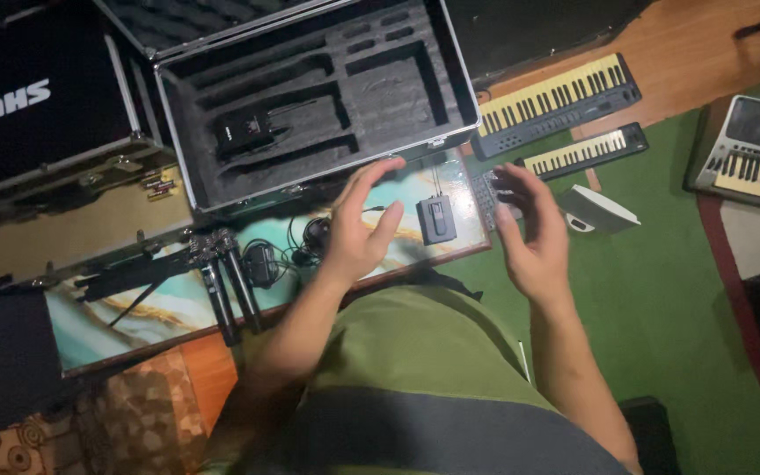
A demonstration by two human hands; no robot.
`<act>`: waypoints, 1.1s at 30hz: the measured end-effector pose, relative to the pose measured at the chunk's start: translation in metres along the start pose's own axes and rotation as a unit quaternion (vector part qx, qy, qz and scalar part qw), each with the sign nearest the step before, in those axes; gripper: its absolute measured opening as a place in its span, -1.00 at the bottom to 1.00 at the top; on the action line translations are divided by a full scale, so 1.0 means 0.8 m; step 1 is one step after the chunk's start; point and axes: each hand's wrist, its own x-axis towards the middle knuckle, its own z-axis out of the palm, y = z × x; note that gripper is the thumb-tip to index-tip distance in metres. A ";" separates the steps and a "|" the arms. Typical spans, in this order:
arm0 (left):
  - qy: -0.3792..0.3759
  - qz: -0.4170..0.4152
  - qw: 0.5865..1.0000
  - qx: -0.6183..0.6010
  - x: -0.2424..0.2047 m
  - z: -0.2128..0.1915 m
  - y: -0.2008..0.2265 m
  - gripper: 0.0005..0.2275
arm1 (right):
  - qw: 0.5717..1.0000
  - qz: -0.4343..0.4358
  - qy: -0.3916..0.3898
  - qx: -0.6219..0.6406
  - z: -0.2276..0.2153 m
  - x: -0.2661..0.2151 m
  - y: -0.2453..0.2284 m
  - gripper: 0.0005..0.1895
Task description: The person picks up two wireless receivers and places them into a foam-lined flight case, followed by a wireless microphone and its antenna.
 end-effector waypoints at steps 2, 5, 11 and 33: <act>-0.008 -0.047 0.999 0.005 -0.002 0.032 -0.050 -0.64 | 0.999 0.043 -0.002 -0.025 0.001 0.003 0.053 -0.51; -0.051 -0.135 0.989 0.038 -0.014 0.077 -0.128 -0.63 | 0.992 0.059 -0.010 -0.107 0.018 0.010 0.155 -0.48; -0.182 -0.083 0.961 0.189 -0.051 0.114 -0.236 -0.38 | 0.941 0.030 -0.092 -0.325 0.052 -0.013 0.307 -0.09; -0.205 -0.152 0.964 0.067 -0.039 0.140 -0.234 -0.56 | 0.935 0.096 -0.116 -0.321 0.057 -0.006 0.247 -0.16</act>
